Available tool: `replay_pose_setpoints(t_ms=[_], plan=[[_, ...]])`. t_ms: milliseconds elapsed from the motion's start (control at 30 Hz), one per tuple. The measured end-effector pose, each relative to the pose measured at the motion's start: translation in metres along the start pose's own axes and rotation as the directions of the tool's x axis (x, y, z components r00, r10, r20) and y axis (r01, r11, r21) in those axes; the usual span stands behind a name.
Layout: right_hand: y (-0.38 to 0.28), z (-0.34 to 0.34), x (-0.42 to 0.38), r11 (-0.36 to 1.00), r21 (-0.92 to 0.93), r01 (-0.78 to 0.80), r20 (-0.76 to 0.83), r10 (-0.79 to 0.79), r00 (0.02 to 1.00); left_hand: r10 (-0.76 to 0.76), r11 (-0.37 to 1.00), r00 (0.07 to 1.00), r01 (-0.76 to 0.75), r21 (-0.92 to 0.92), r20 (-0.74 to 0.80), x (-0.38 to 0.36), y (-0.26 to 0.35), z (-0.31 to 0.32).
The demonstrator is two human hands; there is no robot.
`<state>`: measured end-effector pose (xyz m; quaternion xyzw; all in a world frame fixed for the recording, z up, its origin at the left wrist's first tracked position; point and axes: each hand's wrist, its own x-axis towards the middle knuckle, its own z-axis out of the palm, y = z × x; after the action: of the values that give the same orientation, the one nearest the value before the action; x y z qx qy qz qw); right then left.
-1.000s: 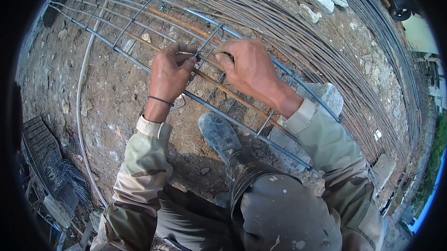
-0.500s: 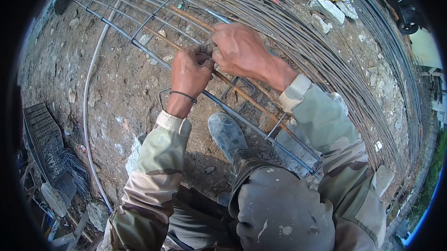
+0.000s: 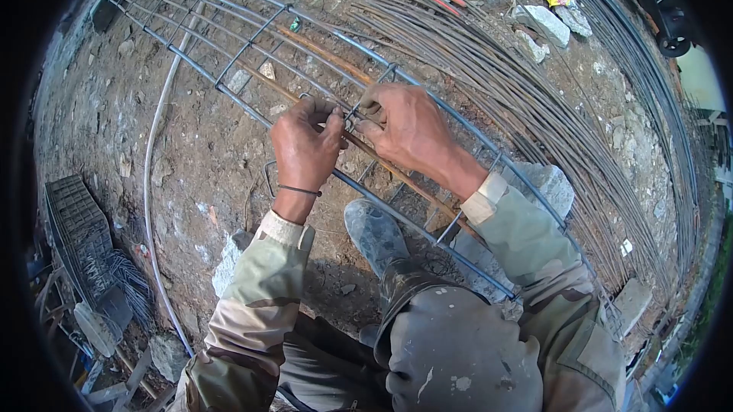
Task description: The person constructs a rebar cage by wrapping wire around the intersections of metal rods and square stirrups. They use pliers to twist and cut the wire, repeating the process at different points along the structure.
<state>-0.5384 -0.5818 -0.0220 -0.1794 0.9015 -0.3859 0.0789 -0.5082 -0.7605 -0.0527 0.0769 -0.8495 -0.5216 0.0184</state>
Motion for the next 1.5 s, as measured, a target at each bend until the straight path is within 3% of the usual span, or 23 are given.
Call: replay_pose_setpoints(t_ms=[167, 300, 367, 467, 567, 700, 867, 1000, 1067, 1100, 1167, 1200, 1267, 1300, 1367, 1433, 1500], plan=[[0.007, 0.03, 0.001, 0.989, -0.078, 0.127, -0.261, -0.143, 0.955, -0.088, 0.993, 0.996, 0.088, -0.078, 0.001, 0.001, 0.003, -0.004], [0.005, 0.021, 0.003, 0.996, 0.072, 0.053, -0.188, -0.039, 0.981, -0.167, 0.985, 0.979, 0.16, 0.065, 0.119, 0.02, 0.005, -0.02], [0.004, 0.018, 0.003, 0.997, 0.07, -0.019, -0.154, 0.03, 0.988, 0.058, 0.92, 0.991, -0.101, 0.378, 0.122, 0.027, 0.005, -0.023], [0.004, 0.02, 0.003, 0.998, -0.05, 0.029, -0.203, -0.039, 0.978, -0.031, 0.916, 0.972, -0.066, 0.395, 0.234, 0.036, 0.005, -0.026], [0.005, 0.03, 0.002, 0.995, -0.092, 0.038, -0.258, -0.061, 0.964, 0.017, 0.913, 0.951, -0.141, 0.382, 0.31, 0.04, -0.001, -0.028], [0.01, 0.03, -0.001, 0.999, 0.044, 0.014, -0.245, -0.003, 0.97, 0.03, 0.921, 0.946, -0.152, 0.36, 0.321, 0.045, -0.006, -0.025], [0.018, 0.034, -0.007, 0.987, 0.017, 0.161, -0.295, -0.149, 0.944, 0.096, 0.852, 0.954, -0.225, 0.472, 0.283, 0.044, -0.012, -0.018], [0.008, 0.015, -0.001, 0.996, 0.08, 0.046, -0.192, -0.03, 0.981, 0.09, 0.865, 0.966, -0.196, 0.462, 0.242, 0.037, -0.011, -0.016], [0.011, 0.002, 0.014, 0.985, -0.027, 0.169, -0.305, -0.169, 0.937, 0.099, 0.897, 0.964, -0.194, 0.396, 0.248, 0.035, -0.01, -0.017], [0.011, -0.006, 0.024, 0.986, -0.025, 0.168, -0.302, -0.167, 0.938, 0.096, 0.898, 0.964, -0.192, 0.397, 0.249, 0.034, -0.011, -0.017], [0.015, -0.021, 0.048, 0.865, -0.269, 0.423, 0.024, -0.433, 0.901, 0.095, 0.9, 0.965, -0.188, 0.394, 0.245, 0.035, -0.011, -0.016], [0.02, -0.021, 0.06, 0.866, -0.27, 0.421, 0.023, -0.431, 0.902, 0.095, 0.9, 0.964, -0.189, 0.393, 0.248, 0.036, -0.011, -0.016], [0.016, -0.013, 0.079, 0.821, -0.323, 0.47, 0.328, -0.369, 0.87, 0.1, 0.897, 0.966, -0.191, 0.399, 0.237, 0.035, -0.013, -0.016], [0.011, -0.011, 0.084, 0.824, -0.319, 0.468, 0.33, -0.366, 0.87, 0.095, 0.897, 0.966, -0.188, 0.4, 0.24, 0.034, -0.013, -0.016], [-0.015, -0.018, 0.096, 0.851, -0.357, 0.386, 0.664, -0.059, 0.746, 0.121, 0.901, 0.966, -0.204, 0.382, 0.228, 0.036, -0.015, -0.015], [-0.008, -0.014, 0.097, 0.864, -0.337, 0.374, 0.605, -0.106, 0.789, 0.126, 0.895, 0.964, -0.213, 0.392, 0.235, 0.04, -0.016, -0.013], [-0.006, -0.015, 0.098, 0.909, -0.348, 0.229, 0.542, -0.004, 0.84, 0.131, 0.89, 0.963, -0.218, 0.401, 0.235, 0.041, -0.017, -0.01]])
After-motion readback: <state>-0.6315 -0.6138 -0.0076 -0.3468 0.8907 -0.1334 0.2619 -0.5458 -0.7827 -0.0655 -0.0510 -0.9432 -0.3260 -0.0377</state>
